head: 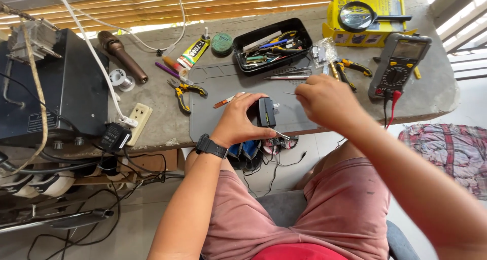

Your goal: Disassembling a plastic power adapter casing to extract and inspect the internal printed circuit board.

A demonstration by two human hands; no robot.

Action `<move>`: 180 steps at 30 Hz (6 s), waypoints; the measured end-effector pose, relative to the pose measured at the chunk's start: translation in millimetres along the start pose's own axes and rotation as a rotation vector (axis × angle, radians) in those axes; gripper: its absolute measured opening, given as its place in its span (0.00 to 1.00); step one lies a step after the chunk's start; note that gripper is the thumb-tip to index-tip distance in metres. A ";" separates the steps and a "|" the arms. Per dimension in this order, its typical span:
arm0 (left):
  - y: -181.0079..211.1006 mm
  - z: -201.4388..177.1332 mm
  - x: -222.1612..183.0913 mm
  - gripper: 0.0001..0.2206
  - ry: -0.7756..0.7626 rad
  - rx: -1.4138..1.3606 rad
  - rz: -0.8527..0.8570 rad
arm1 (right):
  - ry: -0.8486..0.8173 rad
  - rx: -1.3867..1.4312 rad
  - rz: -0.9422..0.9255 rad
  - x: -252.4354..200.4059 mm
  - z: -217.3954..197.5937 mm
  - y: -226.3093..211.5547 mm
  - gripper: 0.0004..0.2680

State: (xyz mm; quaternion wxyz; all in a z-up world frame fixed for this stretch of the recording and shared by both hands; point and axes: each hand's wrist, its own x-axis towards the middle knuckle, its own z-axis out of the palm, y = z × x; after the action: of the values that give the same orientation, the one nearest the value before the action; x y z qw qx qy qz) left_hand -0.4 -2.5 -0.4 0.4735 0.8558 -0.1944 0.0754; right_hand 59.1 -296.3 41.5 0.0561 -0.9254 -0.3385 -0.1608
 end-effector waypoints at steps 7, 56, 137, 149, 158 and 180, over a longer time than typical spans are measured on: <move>6.5 0.5 -1.1 0.47 0.004 0.027 0.014 | 0.300 0.116 0.009 -16.3 85.4 -6.6 0.03; 55.0 28.3 -29.2 0.41 0.258 0.162 0.205 | -0.245 1.664 0.523 -54.5 -9.5 -60.2 0.30; 23.7 16.7 -22.6 0.37 0.175 -1.050 -0.279 | -0.347 2.655 0.776 -43.1 29.4 -80.9 0.24; -14.3 -6.4 -27.5 0.19 0.505 -0.773 -0.358 | -0.341 2.434 0.822 -13.9 52.6 -57.5 0.20; -24.9 -10.8 -40.1 0.15 0.529 -0.315 -0.409 | -0.207 2.300 0.727 0.2 90.9 -38.7 0.18; -36.3 -5.2 -41.2 0.25 0.536 -0.401 -0.355 | -0.092 2.291 0.612 -6.7 98.1 -48.3 0.18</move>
State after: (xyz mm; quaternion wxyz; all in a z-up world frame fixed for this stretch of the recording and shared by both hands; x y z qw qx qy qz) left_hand -23.0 30.0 -38.8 0.6714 0.7163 0.0769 0.1737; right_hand 48.6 -242.5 -53.5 0.8756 -0.3833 -0.0516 0.2894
